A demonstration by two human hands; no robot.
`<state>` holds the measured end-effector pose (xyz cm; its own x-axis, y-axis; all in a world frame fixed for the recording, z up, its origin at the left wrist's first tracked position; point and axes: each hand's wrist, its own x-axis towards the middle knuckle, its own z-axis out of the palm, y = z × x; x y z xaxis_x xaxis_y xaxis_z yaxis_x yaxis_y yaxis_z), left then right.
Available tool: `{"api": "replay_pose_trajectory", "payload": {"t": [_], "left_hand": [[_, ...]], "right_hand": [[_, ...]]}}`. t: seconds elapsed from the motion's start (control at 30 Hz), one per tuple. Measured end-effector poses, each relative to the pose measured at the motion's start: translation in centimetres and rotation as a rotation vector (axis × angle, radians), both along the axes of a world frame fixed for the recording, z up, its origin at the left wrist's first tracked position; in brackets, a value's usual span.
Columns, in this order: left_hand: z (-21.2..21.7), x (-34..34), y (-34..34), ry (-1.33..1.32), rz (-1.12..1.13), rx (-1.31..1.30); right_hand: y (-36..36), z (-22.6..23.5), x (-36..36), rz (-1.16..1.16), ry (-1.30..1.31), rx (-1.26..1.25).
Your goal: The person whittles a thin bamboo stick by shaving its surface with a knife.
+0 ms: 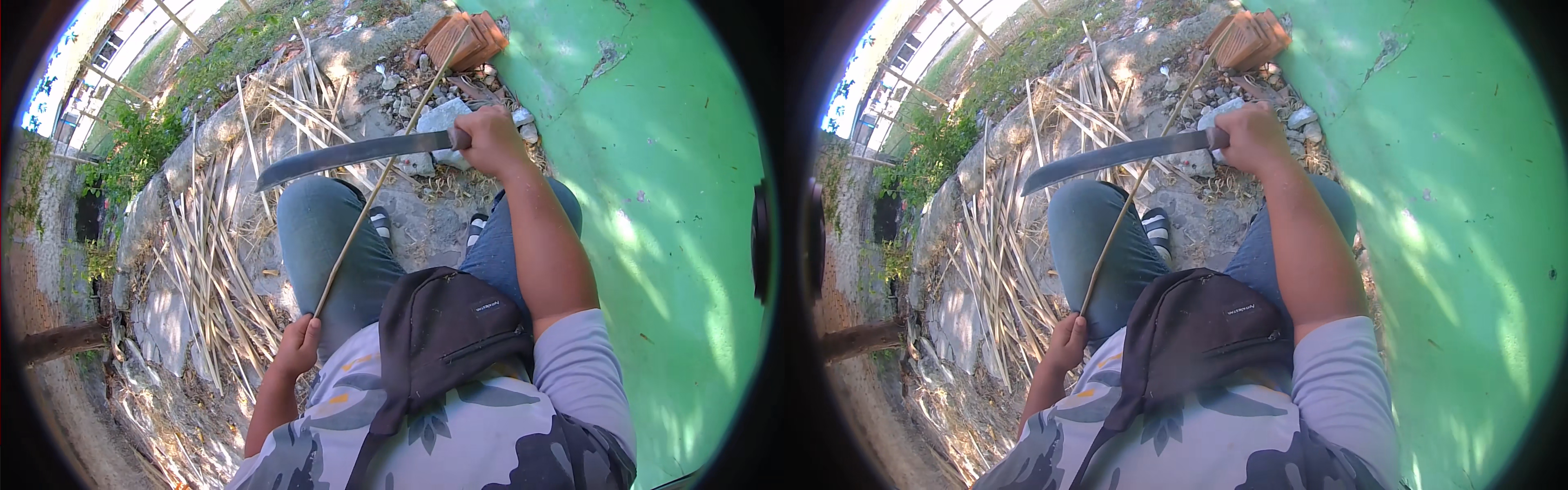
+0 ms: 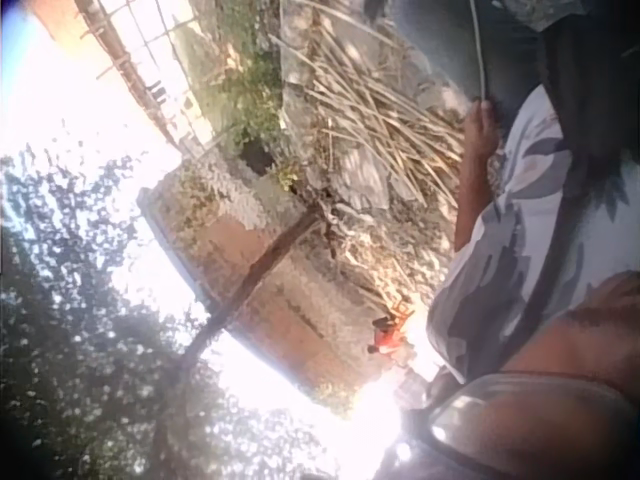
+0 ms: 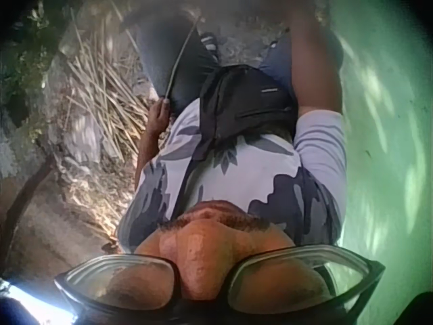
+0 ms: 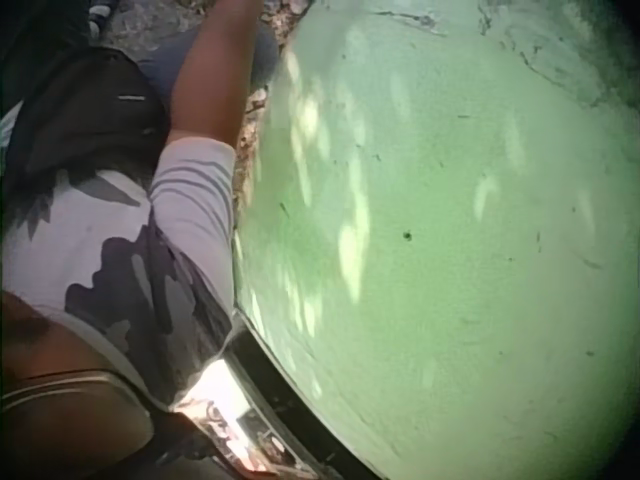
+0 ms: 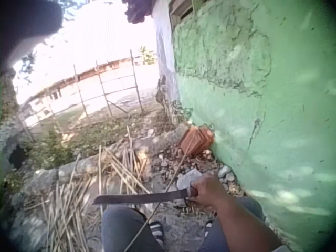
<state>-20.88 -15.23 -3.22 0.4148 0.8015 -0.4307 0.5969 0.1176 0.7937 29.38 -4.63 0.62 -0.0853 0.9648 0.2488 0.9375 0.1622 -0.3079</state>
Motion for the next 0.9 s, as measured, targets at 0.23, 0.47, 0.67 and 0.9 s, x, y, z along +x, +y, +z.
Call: {"api": "replay_pose_trajectory", "payload": {"t": [0.23,0.47,0.67,0.9], "left_hand": [[0.2,0.1,0.0,0.002,-0.006,0.034],[-0.1,-0.1,0.0,-0.022,0.010,-0.009],[-0.1,-0.1,-0.1,-0.010,0.012,0.008],[0.4,0.3,0.0,0.020,-0.013,0.035]], "right_hand": [[-0.1,0.1,0.5,-0.479,0.075,-0.175],[-0.9,1.1,0.1,-0.371,0.170,-0.107],[-0.6,1.6,-0.6,-0.236,0.079,-0.100],[0.6,-0.4,0.9,-0.553,0.313,-0.039]]}}
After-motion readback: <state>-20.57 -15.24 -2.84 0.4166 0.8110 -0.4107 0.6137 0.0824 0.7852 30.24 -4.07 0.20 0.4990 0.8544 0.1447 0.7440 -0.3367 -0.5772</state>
